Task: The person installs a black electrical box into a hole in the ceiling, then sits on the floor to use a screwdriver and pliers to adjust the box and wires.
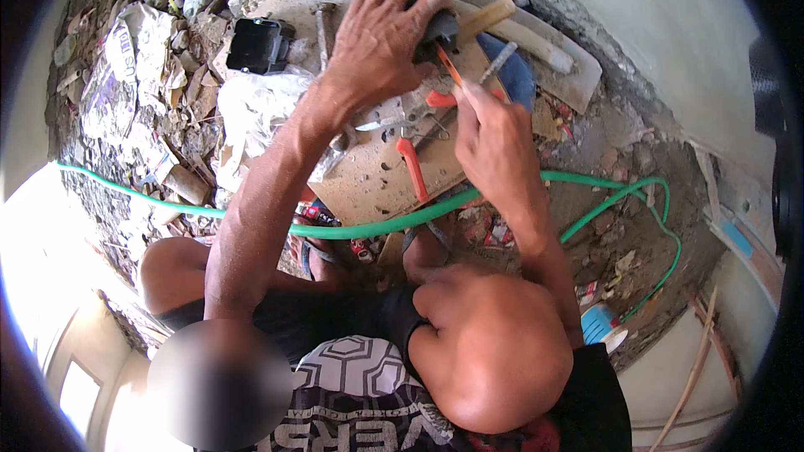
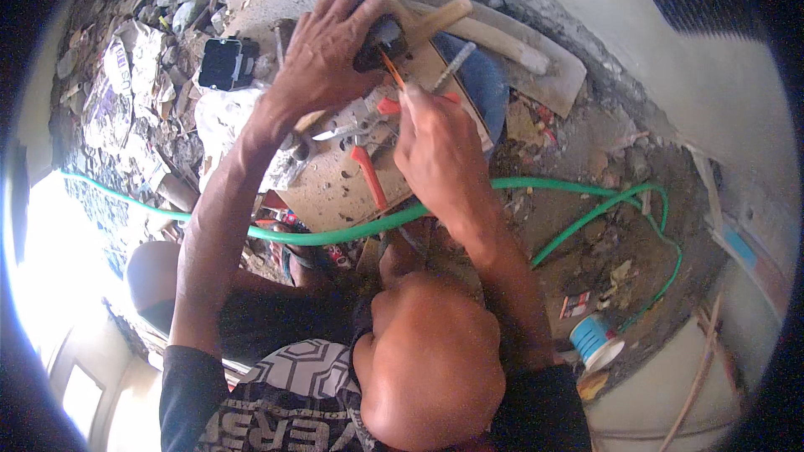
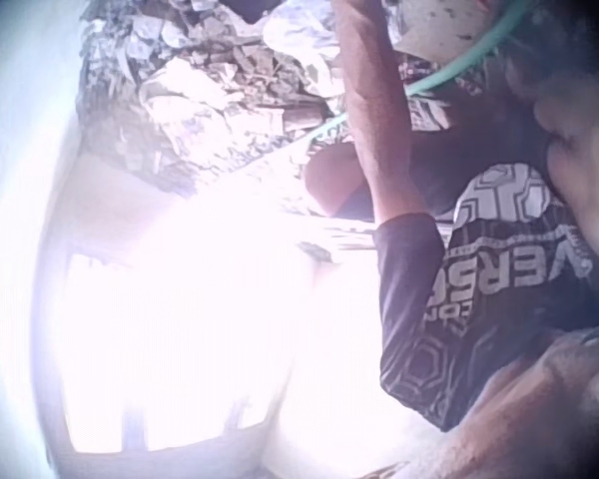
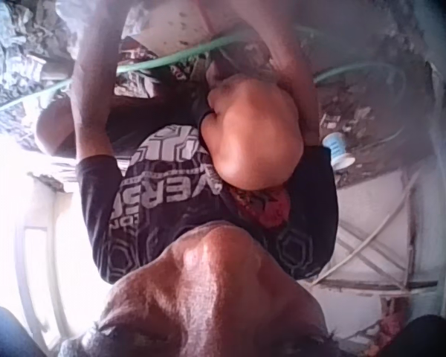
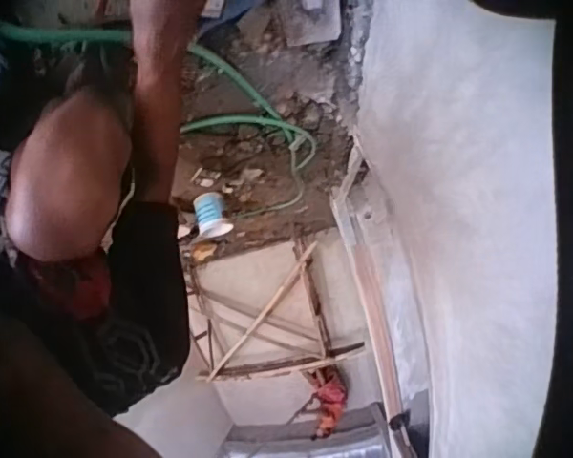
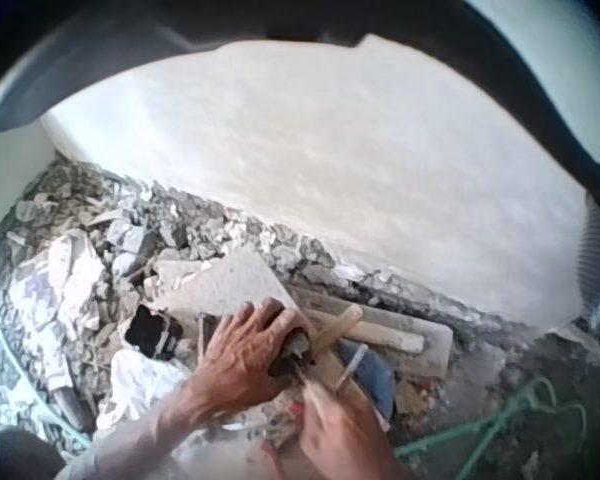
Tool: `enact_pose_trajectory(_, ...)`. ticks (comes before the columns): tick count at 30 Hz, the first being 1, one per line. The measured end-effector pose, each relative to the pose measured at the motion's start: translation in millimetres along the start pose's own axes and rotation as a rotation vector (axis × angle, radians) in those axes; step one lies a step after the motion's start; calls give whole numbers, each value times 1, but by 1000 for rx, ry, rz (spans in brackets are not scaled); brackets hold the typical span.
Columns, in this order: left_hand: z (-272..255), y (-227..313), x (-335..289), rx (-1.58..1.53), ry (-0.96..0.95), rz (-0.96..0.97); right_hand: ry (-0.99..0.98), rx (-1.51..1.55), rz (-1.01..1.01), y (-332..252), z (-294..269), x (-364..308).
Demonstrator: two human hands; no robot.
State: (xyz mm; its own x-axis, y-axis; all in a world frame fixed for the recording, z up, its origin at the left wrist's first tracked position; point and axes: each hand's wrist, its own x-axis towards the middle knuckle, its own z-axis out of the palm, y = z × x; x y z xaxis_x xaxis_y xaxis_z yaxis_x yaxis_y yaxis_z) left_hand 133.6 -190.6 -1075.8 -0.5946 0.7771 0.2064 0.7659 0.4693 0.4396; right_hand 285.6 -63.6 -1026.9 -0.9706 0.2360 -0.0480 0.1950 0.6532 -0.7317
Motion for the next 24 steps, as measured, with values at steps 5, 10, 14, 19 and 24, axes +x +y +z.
enact_pose_trajectory(5,-6,0,3,14,-50,12,96,-214,-191,10,18,32)
enact_pose_trajectory(10,3,8,7,-5,52,48,-36,-97,66,-2,-6,10)
enact_pose_trajectory(14,0,3,2,-9,-13,8,-12,-160,-38,4,11,26)
enact_pose_trajectory(19,-3,-1,-1,-9,-5,23,63,-224,-71,2,-14,-23)
enact_pose_trajectory(24,-3,1,2,-2,-60,23,35,-394,-46,4,-22,-37)
